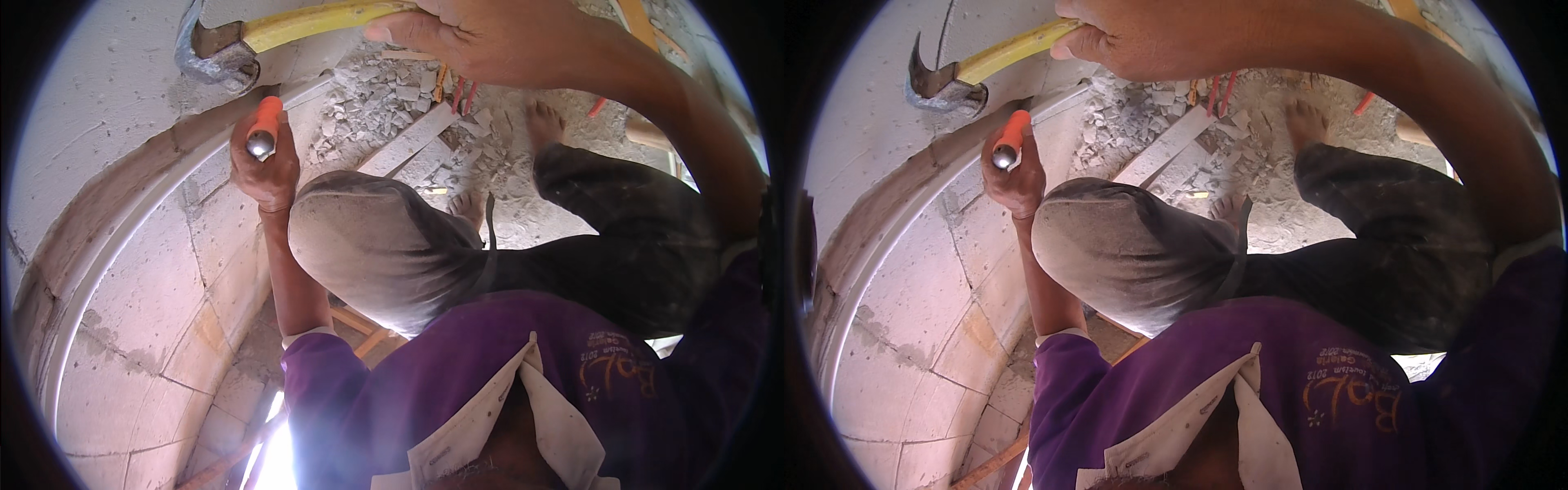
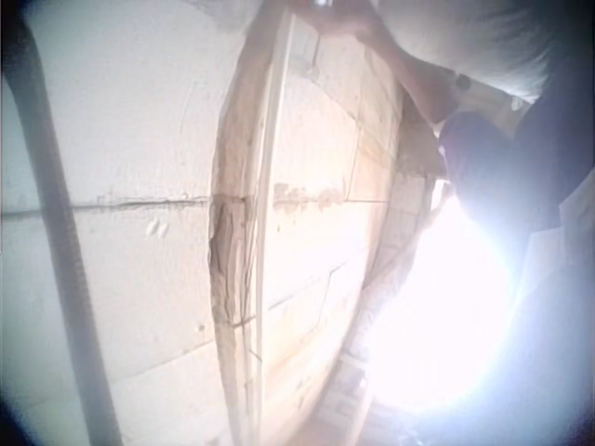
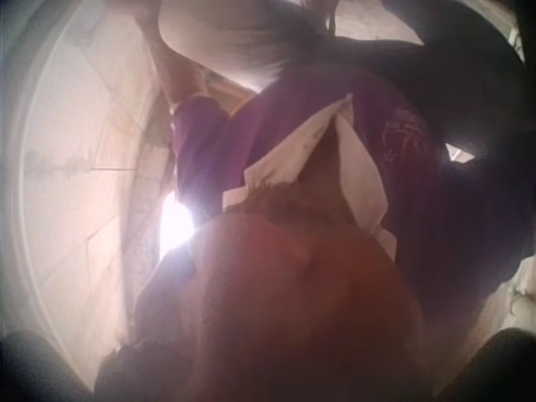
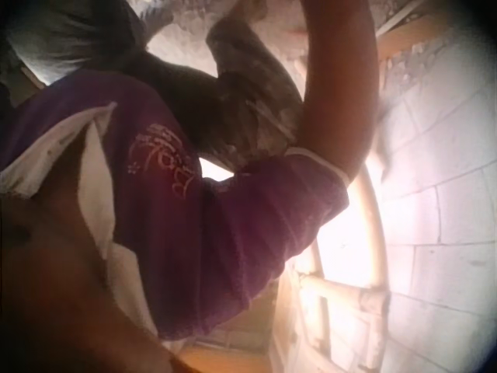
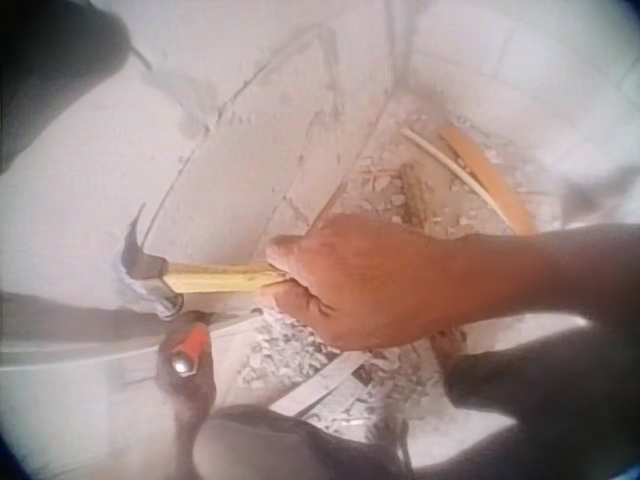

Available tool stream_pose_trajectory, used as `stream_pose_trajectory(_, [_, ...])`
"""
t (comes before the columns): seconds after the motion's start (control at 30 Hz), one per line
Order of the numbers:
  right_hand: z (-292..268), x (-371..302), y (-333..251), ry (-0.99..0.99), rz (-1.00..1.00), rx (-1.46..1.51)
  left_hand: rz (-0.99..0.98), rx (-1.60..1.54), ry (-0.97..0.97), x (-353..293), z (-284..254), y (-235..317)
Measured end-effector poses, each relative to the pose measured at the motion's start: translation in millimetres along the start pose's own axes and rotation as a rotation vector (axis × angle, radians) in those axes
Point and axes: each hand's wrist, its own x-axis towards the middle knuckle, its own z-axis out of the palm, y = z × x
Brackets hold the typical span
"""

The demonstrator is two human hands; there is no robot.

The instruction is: The person uses a hammer and a chisel to chip away at a concrete wall to create a groove for a white pipe. They repeatedly strike the chisel to remove debris and clear the channel, then position the pipe into the groove.

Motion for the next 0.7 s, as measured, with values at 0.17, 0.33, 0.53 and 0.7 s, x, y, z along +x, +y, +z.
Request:
stream_pose_trajectory(0.17, [9, 6, 8, -0.039, 0.045, 0.004, 0.069, 0.082, -0.007, 2, 11, -5])
stream_pose_trajectory(0.33, [17, 0, 22, -0.028, 0.088, -0.007, 0.009, 0.106, -0.096, 1, 17, -7])
stream_pose_trajectory(0.53, [58, -26, 40, 0.004, 0.081, -0.148, 0.044, 0.103, -0.101, -7, 20, -10])
stream_pose_trajectory(0.7, [112, -55, 46, 0.08, -0.171, -0.168, 0.07, 0.053, -0.081, -7, 24, -16])
